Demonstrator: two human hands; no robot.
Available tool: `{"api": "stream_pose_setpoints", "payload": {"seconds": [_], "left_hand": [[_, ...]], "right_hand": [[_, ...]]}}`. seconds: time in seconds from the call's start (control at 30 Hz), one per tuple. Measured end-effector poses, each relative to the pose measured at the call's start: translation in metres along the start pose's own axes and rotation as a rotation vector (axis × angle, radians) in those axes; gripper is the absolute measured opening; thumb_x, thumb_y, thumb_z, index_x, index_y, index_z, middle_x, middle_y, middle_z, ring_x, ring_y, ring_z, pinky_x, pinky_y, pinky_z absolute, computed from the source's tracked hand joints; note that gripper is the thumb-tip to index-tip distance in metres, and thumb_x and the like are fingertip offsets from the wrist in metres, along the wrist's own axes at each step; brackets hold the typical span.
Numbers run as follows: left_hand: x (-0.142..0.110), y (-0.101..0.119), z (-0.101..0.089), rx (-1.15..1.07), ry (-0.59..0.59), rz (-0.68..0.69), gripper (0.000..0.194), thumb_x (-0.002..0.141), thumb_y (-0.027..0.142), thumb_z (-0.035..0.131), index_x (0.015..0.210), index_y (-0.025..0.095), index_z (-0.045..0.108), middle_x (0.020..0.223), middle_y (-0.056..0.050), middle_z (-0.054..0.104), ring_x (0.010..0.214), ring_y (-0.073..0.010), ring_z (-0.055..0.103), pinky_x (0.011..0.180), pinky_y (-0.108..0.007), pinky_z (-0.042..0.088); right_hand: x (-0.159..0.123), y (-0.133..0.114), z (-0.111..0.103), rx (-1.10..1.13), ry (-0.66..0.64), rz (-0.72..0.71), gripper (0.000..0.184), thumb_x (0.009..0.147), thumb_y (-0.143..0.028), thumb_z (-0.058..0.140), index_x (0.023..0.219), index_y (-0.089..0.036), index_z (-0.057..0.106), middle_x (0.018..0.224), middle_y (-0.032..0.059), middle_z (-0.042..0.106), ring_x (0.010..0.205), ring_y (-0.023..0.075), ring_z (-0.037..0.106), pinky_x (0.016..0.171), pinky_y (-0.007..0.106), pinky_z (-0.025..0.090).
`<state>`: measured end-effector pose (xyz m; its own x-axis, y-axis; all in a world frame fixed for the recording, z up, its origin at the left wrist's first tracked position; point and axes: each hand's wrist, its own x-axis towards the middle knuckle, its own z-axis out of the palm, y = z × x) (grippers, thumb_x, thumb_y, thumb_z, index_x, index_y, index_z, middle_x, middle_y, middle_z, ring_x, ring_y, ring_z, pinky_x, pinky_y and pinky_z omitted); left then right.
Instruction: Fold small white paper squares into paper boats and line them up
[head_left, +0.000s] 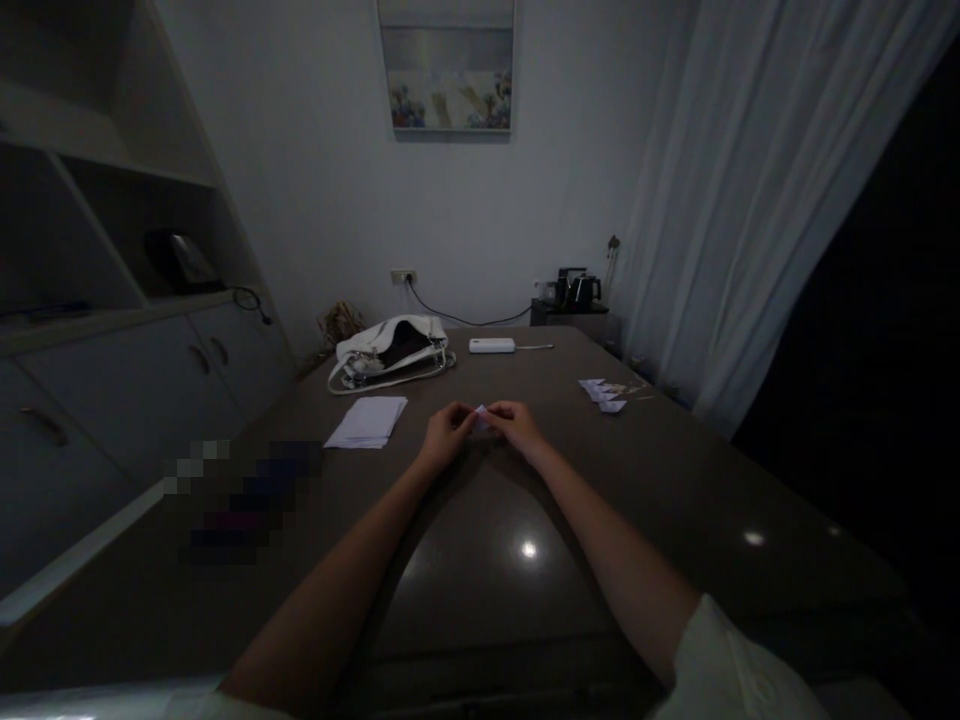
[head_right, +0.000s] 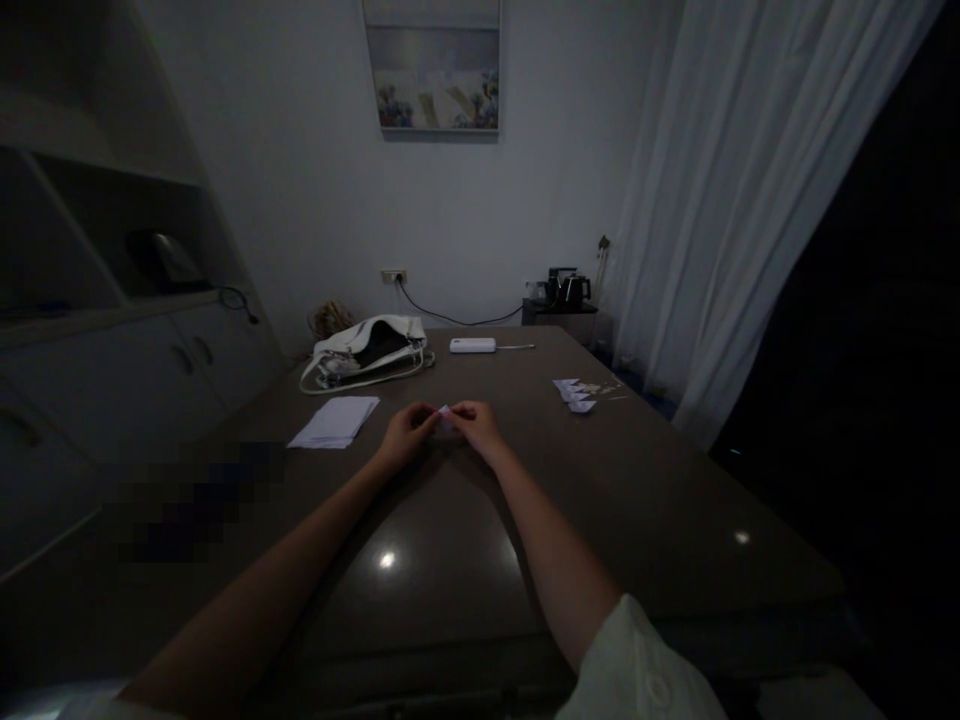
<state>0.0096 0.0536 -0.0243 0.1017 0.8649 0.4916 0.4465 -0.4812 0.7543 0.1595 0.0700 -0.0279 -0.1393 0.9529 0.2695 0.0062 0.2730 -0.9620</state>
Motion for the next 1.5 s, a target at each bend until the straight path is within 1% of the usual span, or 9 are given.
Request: {"api": "stream_pose_setpoints", "payload": {"seconds": [0.13, 0.23, 0.47, 0.67, 0.9, 1.07, 1.23, 1.33, 1.5], "left_hand": [[0.0, 0.003, -0.001, -0.014, -0.019, 0.031, 0.029, 0.077, 0.037, 0.053, 0.086, 0.012, 0.063, 0.08, -0.007, 0.066, 0.071, -0.0167, 0.059, 0.063, -0.025, 0.044], [0.001, 0.003, -0.002, 0.02, -0.021, 0.026, 0.027, 0.076, 0.036, 0.054, 0.082, 0.012, 0.064, 0.078, -0.007, 0.066, 0.07, -0.0168, 0.06, 0.062, -0.024, 0.044], [0.005, -0.005, -0.002, 0.024, 0.042, 0.009, 0.03, 0.076, 0.038, 0.052, 0.08, 0.01, 0.064, 0.076, -0.009, 0.066, 0.068, -0.0183, 0.06, 0.061, -0.026, 0.044], [0.008, -0.008, -0.003, -0.019, 0.071, -0.033, 0.031, 0.074, 0.039, 0.054, 0.08, 0.01, 0.064, 0.075, -0.01, 0.066, 0.068, -0.0191, 0.06, 0.061, -0.027, 0.044], [0.005, -0.006, -0.004, -0.142, -0.022, -0.096, 0.034, 0.069, 0.038, 0.061, 0.086, 0.01, 0.065, 0.078, -0.01, 0.067, 0.072, -0.0196, 0.061, 0.063, -0.027, 0.044], [0.005, -0.007, -0.005, -0.17, -0.063, -0.113, 0.036, 0.067, 0.043, 0.062, 0.08, 0.01, 0.064, 0.072, -0.008, 0.066, 0.067, -0.0181, 0.06, 0.059, -0.025, 0.043], [0.006, -0.003, -0.005, -0.336, 0.018, -0.162, 0.04, 0.062, 0.047, 0.065, 0.075, 0.01, 0.061, 0.064, -0.005, 0.063, 0.059, -0.0145, 0.057, 0.057, -0.025, 0.044], [0.005, 0.0, -0.006, -0.414, 0.013, -0.2, 0.041, 0.059, 0.048, 0.066, 0.074, 0.011, 0.059, 0.061, -0.003, 0.061, 0.056, -0.0136, 0.056, 0.057, -0.025, 0.044], [0.005, -0.001, -0.005, -0.409, -0.05, -0.24, 0.041, 0.058, 0.049, 0.066, 0.071, 0.011, 0.059, 0.061, -0.003, 0.061, 0.054, -0.0128, 0.054, 0.055, -0.024, 0.041]], "right_hand": [[0.001, 0.002, 0.0, -0.037, -0.07, -0.06, 0.025, 0.06, -0.037, 0.066, 0.065, -0.012, 0.062, 0.058, 0.0004, 0.059, 0.05, 0.0086, 0.049, 0.048, 0.02, 0.035], [-0.001, 0.002, 0.003, -0.061, -0.105, -0.085, 0.023, 0.062, -0.035, 0.065, 0.063, -0.012, 0.061, 0.055, -0.0006, 0.057, 0.049, 0.0081, 0.047, 0.048, 0.02, 0.034], [0.0, 0.0, 0.001, -0.051, -0.063, -0.045, 0.027, 0.061, -0.038, 0.063, 0.069, -0.012, 0.063, 0.059, 0.001, 0.059, 0.047, 0.0087, 0.046, 0.044, 0.02, 0.034], [0.002, 0.003, -0.001, -0.066, -0.022, -0.053, 0.03, 0.06, -0.041, 0.064, 0.065, -0.012, 0.062, 0.053, -0.0002, 0.056, 0.044, 0.0076, 0.042, 0.043, 0.021, 0.032], [0.004, 0.006, -0.003, -0.119, -0.008, -0.074, 0.029, 0.062, -0.041, 0.063, 0.063, -0.013, 0.06, 0.05, -0.0016, 0.053, 0.043, 0.0073, 0.041, 0.042, 0.02, 0.03], [0.002, 0.002, -0.002, -0.126, -0.004, -0.085, 0.031, 0.064, -0.045, 0.062, 0.063, -0.013, 0.059, 0.052, -0.001, 0.054, 0.045, 0.0078, 0.043, 0.042, 0.019, 0.032], [-0.001, 0.003, 0.0, -0.119, -0.119, -0.019, 0.038, 0.07, -0.05, 0.056, 0.071, -0.012, 0.06, 0.052, -0.0007, 0.054, 0.042, 0.0072, 0.044, 0.039, 0.018, 0.031], [-0.001, 0.005, 0.001, -0.137, -0.175, -0.016, 0.037, 0.07, -0.049, 0.056, 0.071, -0.012, 0.061, 0.052, -0.0007, 0.054, 0.042, 0.0069, 0.043, 0.04, 0.018, 0.03], [0.003, 0.005, 0.0, -0.16, -0.037, -0.079, 0.033, 0.067, -0.046, 0.058, 0.058, -0.014, 0.056, 0.049, -0.0016, 0.051, 0.043, 0.0083, 0.042, 0.043, 0.02, 0.03]]}}
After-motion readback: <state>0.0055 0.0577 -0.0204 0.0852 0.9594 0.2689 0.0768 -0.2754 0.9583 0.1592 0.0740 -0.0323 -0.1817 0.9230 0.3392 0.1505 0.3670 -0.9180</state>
